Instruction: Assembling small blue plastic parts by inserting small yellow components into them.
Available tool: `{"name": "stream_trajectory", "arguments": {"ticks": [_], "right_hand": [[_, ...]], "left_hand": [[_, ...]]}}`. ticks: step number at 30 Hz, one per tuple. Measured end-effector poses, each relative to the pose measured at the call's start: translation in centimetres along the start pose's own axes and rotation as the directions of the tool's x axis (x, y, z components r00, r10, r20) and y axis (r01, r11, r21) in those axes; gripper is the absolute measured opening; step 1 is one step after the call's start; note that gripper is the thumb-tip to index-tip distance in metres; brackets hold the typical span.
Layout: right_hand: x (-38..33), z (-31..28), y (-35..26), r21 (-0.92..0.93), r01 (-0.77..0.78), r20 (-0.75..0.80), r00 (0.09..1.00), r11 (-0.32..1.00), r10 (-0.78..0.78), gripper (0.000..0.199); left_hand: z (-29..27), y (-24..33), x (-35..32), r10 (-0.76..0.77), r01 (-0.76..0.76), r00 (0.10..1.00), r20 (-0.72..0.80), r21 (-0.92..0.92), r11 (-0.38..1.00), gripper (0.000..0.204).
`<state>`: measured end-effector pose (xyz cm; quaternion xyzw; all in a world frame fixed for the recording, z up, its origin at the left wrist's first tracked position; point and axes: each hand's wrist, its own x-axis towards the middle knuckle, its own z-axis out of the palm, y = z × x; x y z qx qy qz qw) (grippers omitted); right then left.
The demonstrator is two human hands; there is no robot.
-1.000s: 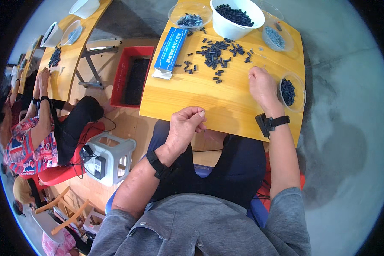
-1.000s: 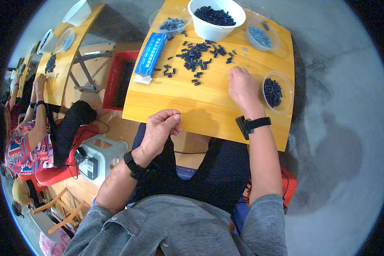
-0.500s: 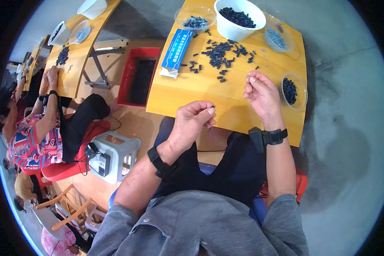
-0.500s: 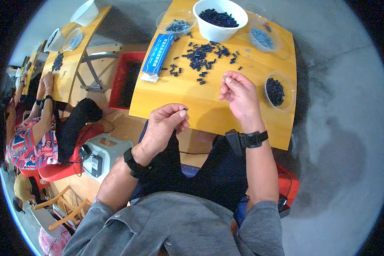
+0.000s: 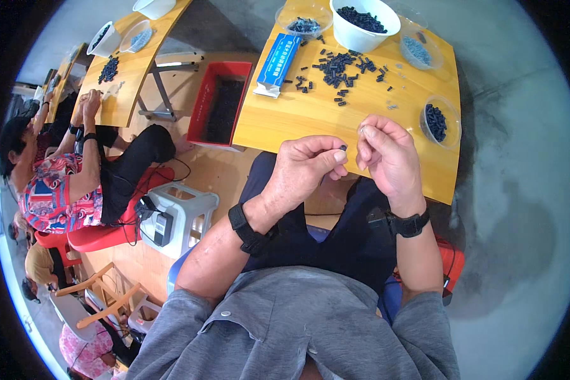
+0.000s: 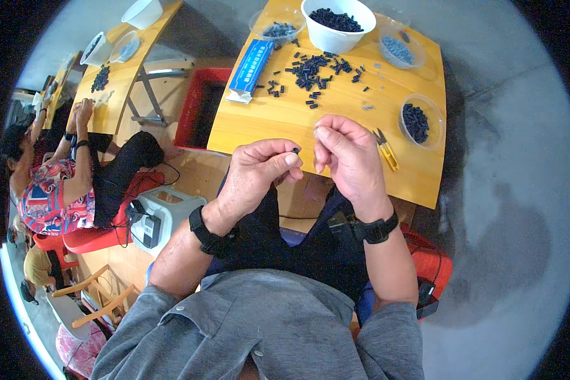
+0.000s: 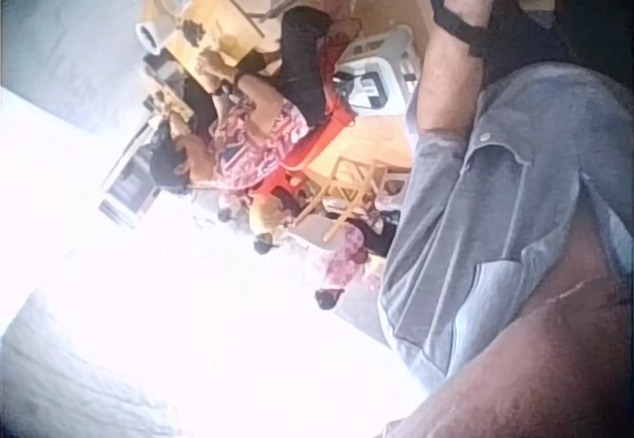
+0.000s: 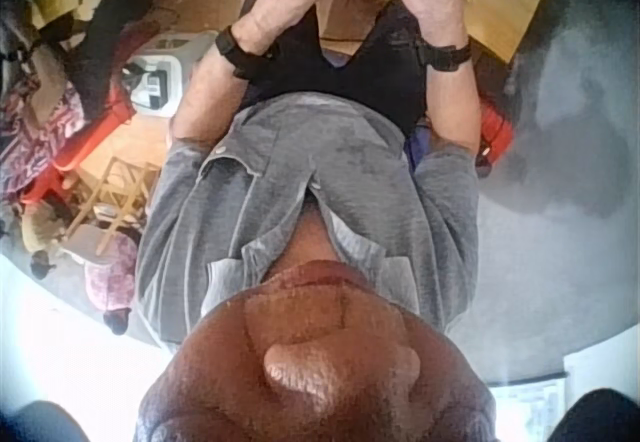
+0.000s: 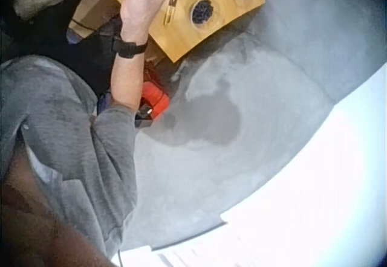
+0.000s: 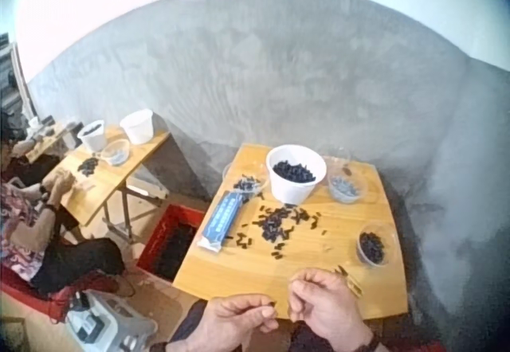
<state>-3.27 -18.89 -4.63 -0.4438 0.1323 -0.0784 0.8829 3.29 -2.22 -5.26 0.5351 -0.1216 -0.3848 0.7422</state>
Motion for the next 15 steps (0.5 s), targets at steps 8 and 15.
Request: {"name": "stream_trajectory", "arguments": {"ticks": [8,15], "right_hand": [[-2.5,2.0,-0.1,-0.206,0.076,0.057,0.996,0.976,-0.065,0.011],[-3.3,2.3,-0.1,-0.411,0.158,0.049,0.987,0.898,-0.152,0.01]], "left_hand": [[0.5,0.8,-1.1,0.016,-0.018,1.0,0.026,0.069,0.997,0.015],[0.7,0.8,-1.8,0.031,-0.034,0.997,0.076,0.041,0.999,0.015]]}}
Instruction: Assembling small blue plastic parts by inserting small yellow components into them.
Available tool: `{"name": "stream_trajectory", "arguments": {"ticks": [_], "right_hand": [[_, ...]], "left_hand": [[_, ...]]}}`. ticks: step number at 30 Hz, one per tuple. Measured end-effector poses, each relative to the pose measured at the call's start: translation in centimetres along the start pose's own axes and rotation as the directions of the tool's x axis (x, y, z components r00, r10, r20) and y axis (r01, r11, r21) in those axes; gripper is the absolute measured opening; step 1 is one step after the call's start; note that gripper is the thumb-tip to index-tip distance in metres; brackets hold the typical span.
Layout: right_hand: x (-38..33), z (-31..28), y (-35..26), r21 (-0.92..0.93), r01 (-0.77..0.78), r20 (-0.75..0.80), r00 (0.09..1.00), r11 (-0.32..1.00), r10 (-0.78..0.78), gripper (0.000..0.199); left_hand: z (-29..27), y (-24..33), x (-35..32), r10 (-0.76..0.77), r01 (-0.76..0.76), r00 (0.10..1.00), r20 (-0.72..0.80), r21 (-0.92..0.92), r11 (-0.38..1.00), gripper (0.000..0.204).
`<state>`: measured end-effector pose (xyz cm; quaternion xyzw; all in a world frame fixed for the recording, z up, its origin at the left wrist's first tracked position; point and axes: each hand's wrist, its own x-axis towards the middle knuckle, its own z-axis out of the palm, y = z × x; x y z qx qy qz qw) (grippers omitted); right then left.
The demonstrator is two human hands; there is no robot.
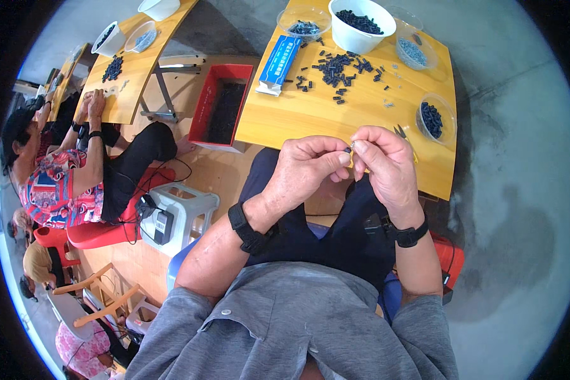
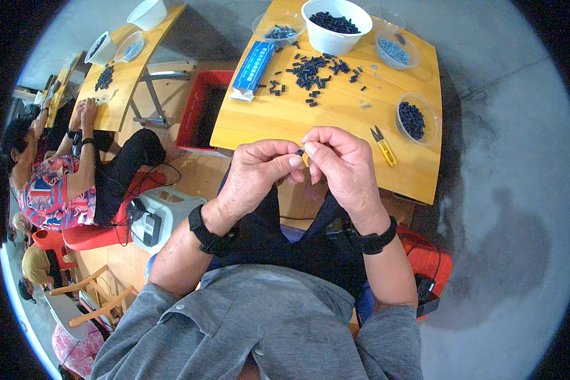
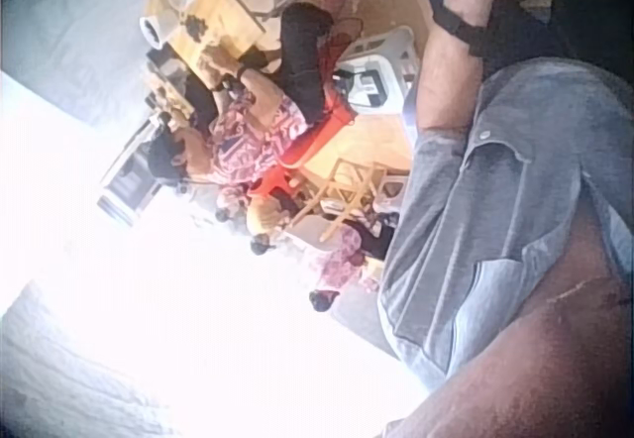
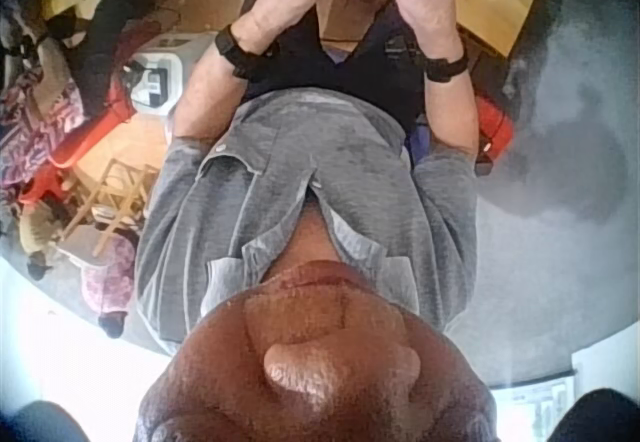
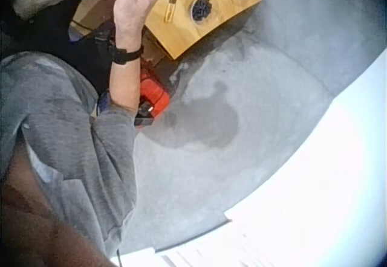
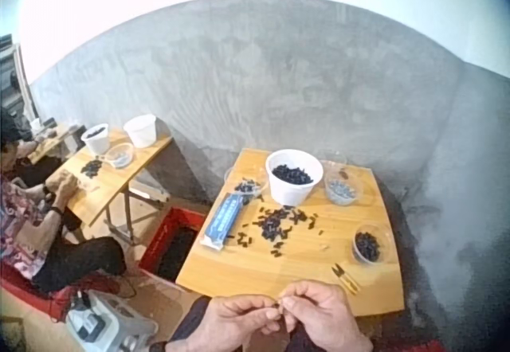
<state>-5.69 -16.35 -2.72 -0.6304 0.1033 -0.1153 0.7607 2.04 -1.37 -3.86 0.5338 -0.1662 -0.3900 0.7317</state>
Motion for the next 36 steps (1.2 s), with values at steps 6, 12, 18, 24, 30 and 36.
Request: {"name": "stream_trajectory", "arguments": {"ticks": [6,12,18,24,30,36], "right_hand": [[0.0,0.1,0.0,-0.053,-0.005,0.021,1.0,0.999,0.006,0.008],[0.3,-0.1,-0.1,-0.155,0.044,0.053,0.998,0.987,-0.036,0.006],[0.8,0.0,-1.2,-0.535,0.269,0.172,0.963,0.801,-0.208,0.005],[1.0,0.3,-1.2,-0.525,0.336,0.147,0.941,0.782,-0.305,0.008],[0.9,0.4,-1.6,-0.343,0.231,0.009,0.97,0.91,-0.243,0.009],[0.9,-0.1,-2.3,-0.44,0.322,0.088,0.945,0.838,-0.316,0.008]], "left_hand": [[-0.2,0.1,0.0,-0.034,0.034,0.999,0.002,0.035,0.999,0.015],[-0.5,0.4,0.4,-0.047,0.047,0.999,-0.002,0.073,0.996,0.014],[-0.5,0.3,0.7,-0.045,0.046,0.999,-0.013,0.113,0.992,0.014],[-0.4,0.6,1.4,-0.038,0.039,0.999,-0.011,0.104,0.994,0.013],[-0.2,1.2,2.1,0.034,-0.038,0.998,0.049,0.087,0.996,0.013],[-0.1,1.5,2.1,0.068,-0.074,0.996,0.06,0.093,0.993,0.012]]}}
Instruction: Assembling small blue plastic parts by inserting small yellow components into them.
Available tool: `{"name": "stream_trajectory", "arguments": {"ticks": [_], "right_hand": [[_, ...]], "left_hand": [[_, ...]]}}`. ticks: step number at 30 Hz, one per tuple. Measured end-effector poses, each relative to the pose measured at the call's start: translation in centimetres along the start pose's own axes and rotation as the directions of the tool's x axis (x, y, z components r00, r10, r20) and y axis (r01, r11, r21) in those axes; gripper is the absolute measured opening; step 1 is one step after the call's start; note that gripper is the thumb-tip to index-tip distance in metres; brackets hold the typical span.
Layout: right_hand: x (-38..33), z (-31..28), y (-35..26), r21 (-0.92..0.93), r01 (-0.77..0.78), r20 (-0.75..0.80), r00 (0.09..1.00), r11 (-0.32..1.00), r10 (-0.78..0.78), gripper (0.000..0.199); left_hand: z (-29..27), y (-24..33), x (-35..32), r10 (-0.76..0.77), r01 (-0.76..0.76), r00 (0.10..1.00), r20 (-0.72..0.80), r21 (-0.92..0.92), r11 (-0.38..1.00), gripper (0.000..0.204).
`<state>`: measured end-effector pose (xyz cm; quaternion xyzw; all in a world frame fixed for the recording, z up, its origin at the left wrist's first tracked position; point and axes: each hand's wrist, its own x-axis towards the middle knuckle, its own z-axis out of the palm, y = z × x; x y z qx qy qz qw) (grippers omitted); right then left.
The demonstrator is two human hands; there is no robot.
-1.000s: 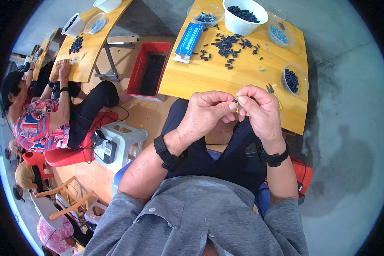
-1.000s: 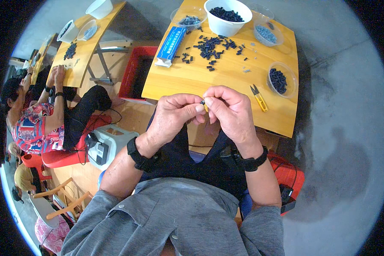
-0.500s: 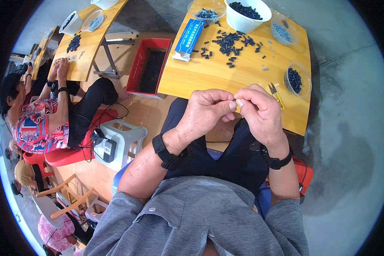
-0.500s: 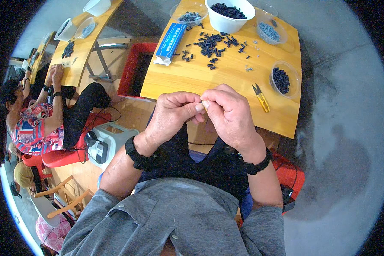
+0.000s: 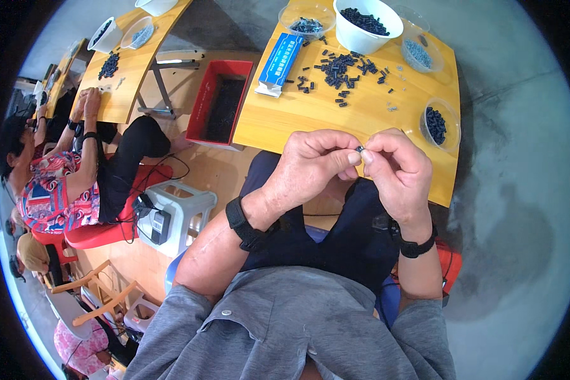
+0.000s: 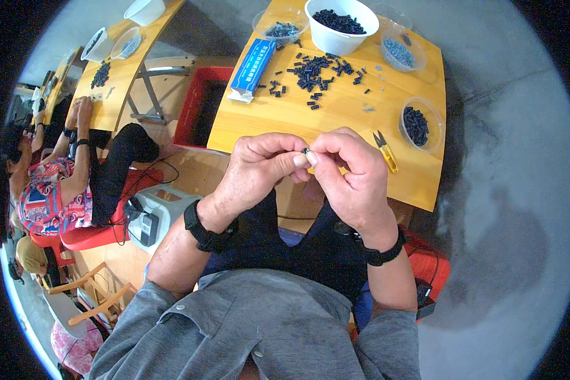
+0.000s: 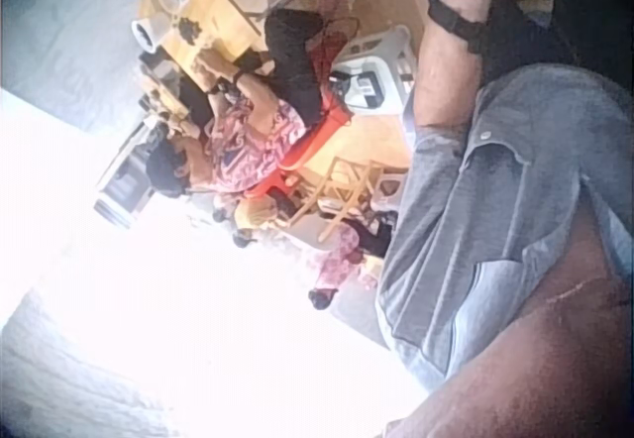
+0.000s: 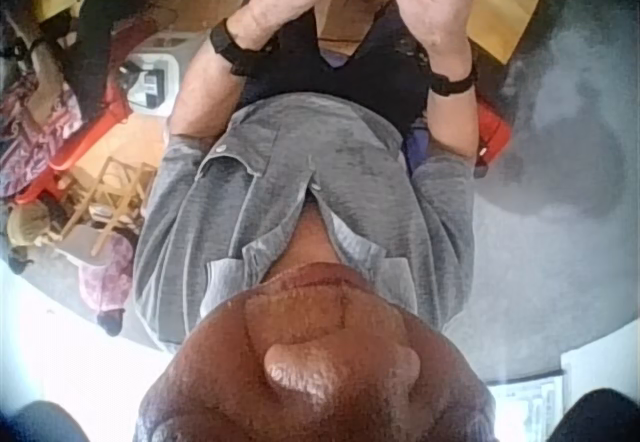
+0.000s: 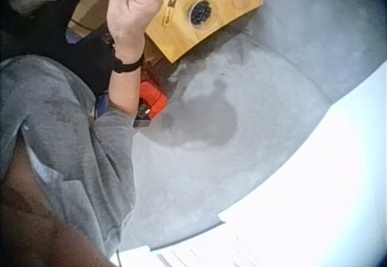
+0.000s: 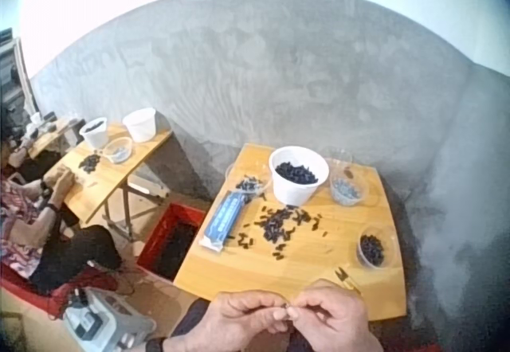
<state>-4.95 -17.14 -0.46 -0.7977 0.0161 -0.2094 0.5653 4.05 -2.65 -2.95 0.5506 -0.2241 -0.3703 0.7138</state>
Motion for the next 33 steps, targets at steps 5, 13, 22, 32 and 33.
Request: {"name": "stream_trajectory", "arguments": {"ticks": [5,13,22,32,33], "right_hand": [[0.1,0.0,-0.2,-0.073,0.069,0.025,0.997,0.995,-0.067,0.008],[0.7,-0.2,-0.3,-0.196,0.151,0.105,0.986,0.969,-0.132,0.009],[0.0,0.7,1.6,-0.181,0.066,0.169,0.985,0.981,-0.036,0.002],[4.0,-3.0,11.1,-0.403,-0.251,-0.047,0.966,0.88,0.254,0.008],[4.8,-3.6,12.2,-0.55,-0.199,-0.127,0.98,0.811,0.154,0.008]], "left_hand": [[-0.1,-0.3,0.0,0.002,-0.003,1.0,0.004,0.026,1.0,0.011],[-0.4,-0.4,0.0,0.019,-0.019,1.0,-0.008,0.024,1.0,0.011],[-0.8,-1.7,-0.1,-0.127,0.127,0.992,-0.008,0.025,0.992,0.008],[-2.2,-4.2,0.7,-0.174,0.174,0.984,-0.02,0.0,0.985,0.007],[-2.4,-4.3,0.6,-0.172,0.172,0.985,-0.019,0.0,0.985,0.007]]}}
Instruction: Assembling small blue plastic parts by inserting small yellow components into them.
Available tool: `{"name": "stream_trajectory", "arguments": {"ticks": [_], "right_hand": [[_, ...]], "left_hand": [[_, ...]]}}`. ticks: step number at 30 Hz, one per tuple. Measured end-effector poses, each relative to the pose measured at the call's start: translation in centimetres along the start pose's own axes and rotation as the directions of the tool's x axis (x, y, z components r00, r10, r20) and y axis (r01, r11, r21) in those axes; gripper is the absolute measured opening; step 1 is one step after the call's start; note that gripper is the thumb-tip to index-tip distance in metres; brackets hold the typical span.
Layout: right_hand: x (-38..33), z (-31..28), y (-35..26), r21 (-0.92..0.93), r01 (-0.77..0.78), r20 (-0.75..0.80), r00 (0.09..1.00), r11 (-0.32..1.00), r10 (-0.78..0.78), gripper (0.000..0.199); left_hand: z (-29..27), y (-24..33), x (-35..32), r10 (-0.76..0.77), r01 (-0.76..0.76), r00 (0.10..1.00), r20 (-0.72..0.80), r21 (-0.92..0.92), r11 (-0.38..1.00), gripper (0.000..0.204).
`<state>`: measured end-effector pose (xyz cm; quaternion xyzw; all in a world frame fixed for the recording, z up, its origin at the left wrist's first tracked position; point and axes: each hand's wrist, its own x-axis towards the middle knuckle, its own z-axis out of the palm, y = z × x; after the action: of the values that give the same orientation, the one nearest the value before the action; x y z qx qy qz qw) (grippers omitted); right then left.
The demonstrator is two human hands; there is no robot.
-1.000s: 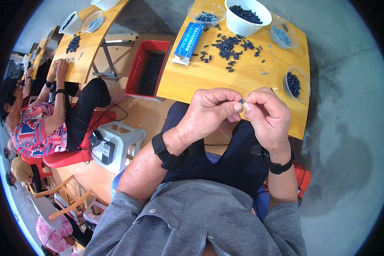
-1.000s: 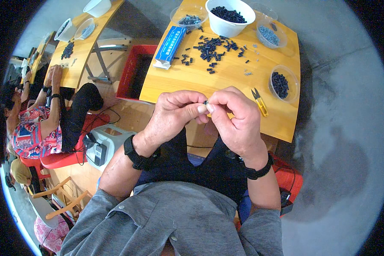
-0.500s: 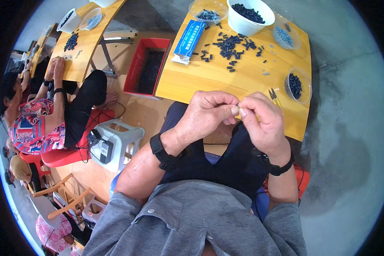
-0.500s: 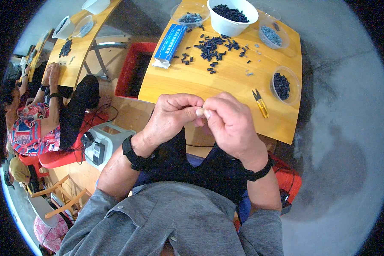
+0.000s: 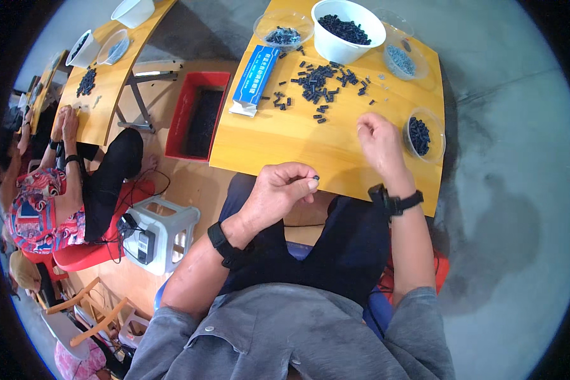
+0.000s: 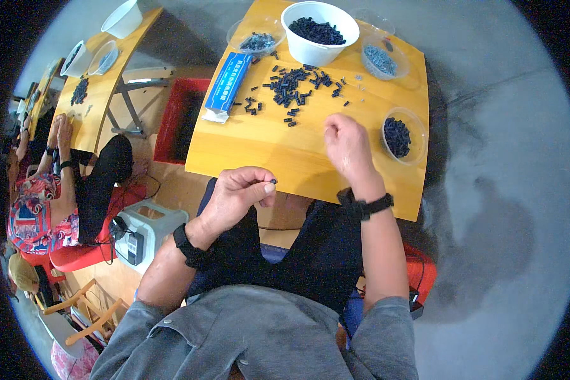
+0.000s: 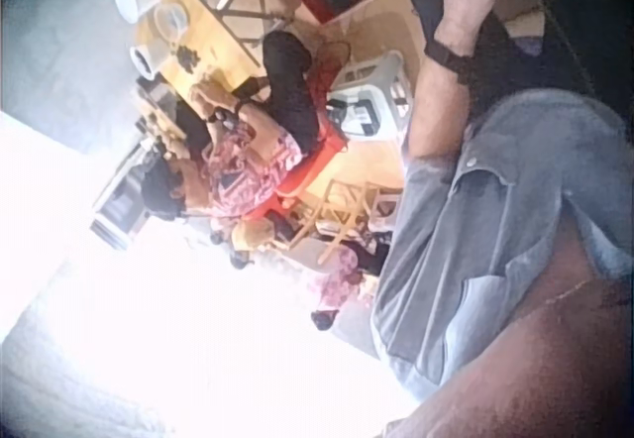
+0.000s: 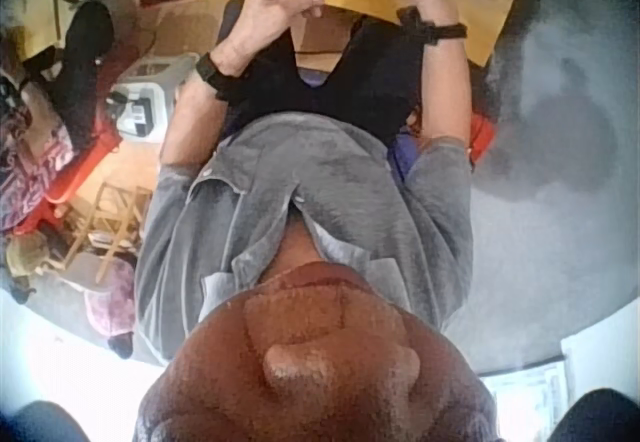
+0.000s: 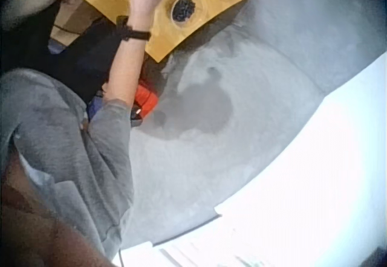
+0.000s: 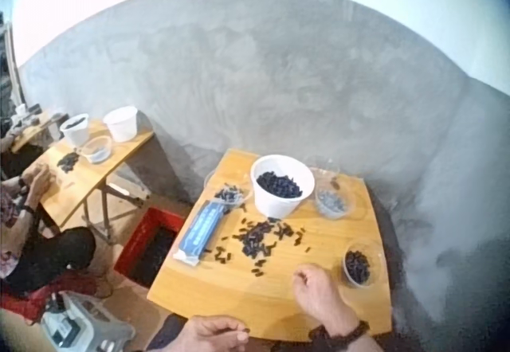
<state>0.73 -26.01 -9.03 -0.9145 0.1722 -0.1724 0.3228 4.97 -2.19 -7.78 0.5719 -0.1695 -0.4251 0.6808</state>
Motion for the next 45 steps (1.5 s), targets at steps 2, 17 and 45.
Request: {"name": "stream_trajectory", "arguments": {"ticks": [2,17,45], "right_hand": [[2.1,-0.2,2.5,-0.137,-0.016,-0.065,0.998,0.99,0.007,0.01],[7.3,1.5,6.2,-0.497,-0.268,-0.038,0.957,0.825,0.288,0.022],[-6.6,-2.5,-10.6,0.821,-0.114,0.138,0.99,0.56,-0.001,0.009]], "left_hand": [[0.0,-0.3,0.2,-0.013,0.012,1.0,-0.022,-0.021,1.0,0.007],[-0.1,-1.1,0.6,-0.023,0.017,0.997,-0.072,-0.084,0.996,0.007],[1.8,3.3,-2.9,0.142,-0.15,0.987,-0.073,-0.115,0.982,0.012]]}}
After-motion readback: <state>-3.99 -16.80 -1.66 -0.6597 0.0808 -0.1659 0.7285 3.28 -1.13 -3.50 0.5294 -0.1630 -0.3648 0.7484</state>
